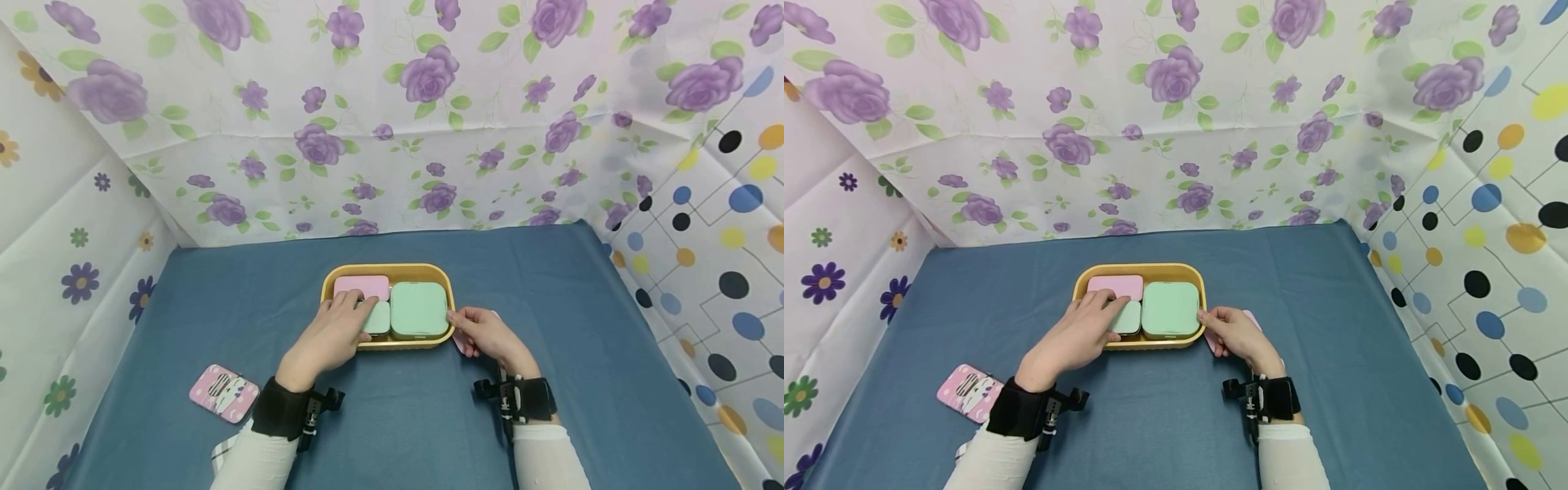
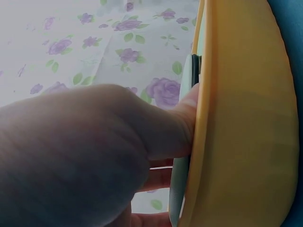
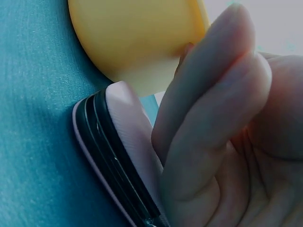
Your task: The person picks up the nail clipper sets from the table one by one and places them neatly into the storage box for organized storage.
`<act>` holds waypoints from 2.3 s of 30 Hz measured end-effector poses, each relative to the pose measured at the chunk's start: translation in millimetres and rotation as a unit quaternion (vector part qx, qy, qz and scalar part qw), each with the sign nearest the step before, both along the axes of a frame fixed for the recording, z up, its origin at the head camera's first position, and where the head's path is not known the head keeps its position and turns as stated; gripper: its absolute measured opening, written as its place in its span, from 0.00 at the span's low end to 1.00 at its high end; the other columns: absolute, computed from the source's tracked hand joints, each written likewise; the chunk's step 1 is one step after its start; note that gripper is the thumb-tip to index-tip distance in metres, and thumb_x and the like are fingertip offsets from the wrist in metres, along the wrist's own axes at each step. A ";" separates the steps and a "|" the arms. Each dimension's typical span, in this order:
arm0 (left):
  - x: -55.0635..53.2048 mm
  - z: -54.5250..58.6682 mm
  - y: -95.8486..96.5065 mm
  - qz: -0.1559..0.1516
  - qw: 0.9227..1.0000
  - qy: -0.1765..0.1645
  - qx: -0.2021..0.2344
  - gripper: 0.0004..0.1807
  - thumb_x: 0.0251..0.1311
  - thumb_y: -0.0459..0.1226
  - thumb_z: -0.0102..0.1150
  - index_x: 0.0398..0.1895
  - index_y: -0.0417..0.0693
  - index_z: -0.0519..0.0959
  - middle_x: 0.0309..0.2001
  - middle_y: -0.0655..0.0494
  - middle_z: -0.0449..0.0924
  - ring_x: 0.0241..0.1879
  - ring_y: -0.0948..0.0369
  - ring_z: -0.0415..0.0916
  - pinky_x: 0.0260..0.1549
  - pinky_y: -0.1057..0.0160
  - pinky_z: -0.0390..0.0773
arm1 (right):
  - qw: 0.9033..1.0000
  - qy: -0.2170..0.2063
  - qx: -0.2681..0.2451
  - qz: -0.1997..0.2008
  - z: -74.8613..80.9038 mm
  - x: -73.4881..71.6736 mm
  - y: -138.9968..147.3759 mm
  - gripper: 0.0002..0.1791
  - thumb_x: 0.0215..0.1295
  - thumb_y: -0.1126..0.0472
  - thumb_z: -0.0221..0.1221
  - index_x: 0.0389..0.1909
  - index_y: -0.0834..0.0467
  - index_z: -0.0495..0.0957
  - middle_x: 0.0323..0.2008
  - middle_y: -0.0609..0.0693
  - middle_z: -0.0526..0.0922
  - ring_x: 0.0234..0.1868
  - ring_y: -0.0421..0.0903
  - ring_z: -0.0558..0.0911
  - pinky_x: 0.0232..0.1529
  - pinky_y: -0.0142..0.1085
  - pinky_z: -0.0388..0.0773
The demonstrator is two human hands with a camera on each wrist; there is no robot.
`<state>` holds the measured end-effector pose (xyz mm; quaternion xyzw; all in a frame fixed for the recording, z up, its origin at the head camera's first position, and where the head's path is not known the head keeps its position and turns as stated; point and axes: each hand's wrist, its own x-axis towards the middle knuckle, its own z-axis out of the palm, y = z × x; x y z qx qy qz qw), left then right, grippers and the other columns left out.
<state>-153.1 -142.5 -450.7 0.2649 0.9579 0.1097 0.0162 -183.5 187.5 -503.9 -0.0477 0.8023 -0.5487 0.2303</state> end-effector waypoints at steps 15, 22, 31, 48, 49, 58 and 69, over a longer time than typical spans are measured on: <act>-7.9 1.3 -2.4 0.011 0.997 -0.070 0.031 0.34 0.73 0.42 0.69 0.78 0.46 0.72 0.78 0.38 0.61 0.75 0.43 0.61 0.66 0.36 0.70 | 1.000 0.002 0.007 -0.004 0.4 0.8 -0.4 0.32 0.78 0.35 0.59 0.35 0.64 0.78 0.20 0.54 0.78 0.19 0.46 0.77 0.23 0.38 0.77; -10.0 -0.8 -2.7 0.016 0.997 -0.068 0.034 0.34 0.69 0.41 0.73 0.76 0.46 0.74 0.76 0.38 0.63 0.73 0.43 0.62 0.65 0.36 0.70 | 1.000 0.001 0.010 -0.006 -0.4 0.6 -0.6 0.32 0.78 0.35 0.59 0.35 0.64 0.78 0.19 0.53 0.78 0.19 0.46 0.77 0.23 0.37 0.76; -10.1 -3.7 1.3 0.040 0.997 -0.035 0.052 0.33 0.60 0.37 0.80 0.70 0.46 0.80 0.71 0.40 0.70 0.70 0.43 0.66 0.61 0.36 0.73 | 1.000 -0.001 0.006 -0.004 0.0 0.7 -0.1 0.32 0.78 0.35 0.58 0.37 0.65 0.79 0.20 0.54 0.78 0.20 0.46 0.77 0.23 0.38 0.77; -9.2 -6.3 1.2 0.055 0.996 -0.042 0.059 0.33 0.61 0.38 0.80 0.70 0.47 0.81 0.72 0.41 0.70 0.70 0.43 0.67 0.61 0.38 0.73 | 1.000 0.002 0.008 -0.007 1.1 0.8 -1.4 0.31 0.79 0.36 0.58 0.37 0.64 0.78 0.20 0.54 0.78 0.20 0.46 0.77 0.23 0.38 0.77; -9.3 -6.5 1.2 0.055 0.996 -0.042 0.059 0.33 0.61 0.38 0.80 0.70 0.47 0.81 0.72 0.41 0.70 0.70 0.43 0.66 0.62 0.38 0.73 | 1.000 0.002 0.008 -0.007 1.4 0.8 -1.4 0.31 0.79 0.37 0.58 0.36 0.64 0.78 0.21 0.54 0.78 0.20 0.46 0.77 0.23 0.38 0.77; -9.5 -6.9 0.9 0.053 0.996 -0.042 0.056 0.33 0.61 0.38 0.80 0.70 0.47 0.81 0.72 0.41 0.70 0.70 0.44 0.66 0.62 0.38 0.73 | 1.000 -0.001 0.007 -0.005 4.0 1.5 -2.3 0.31 0.78 0.37 0.59 0.36 0.65 0.77 0.20 0.53 0.77 0.20 0.46 0.77 0.23 0.38 0.77; -7.9 -4.9 -2.6 0.026 0.998 -0.039 0.052 0.34 0.65 0.39 0.77 0.74 0.46 0.78 0.73 0.40 0.70 0.70 0.44 0.67 0.65 0.40 0.72 | 1.000 -0.001 0.007 -0.003 3.0 -0.4 -1.2 0.32 0.79 0.37 0.58 0.35 0.65 0.77 0.20 0.52 0.78 0.19 0.44 0.77 0.23 0.37 0.77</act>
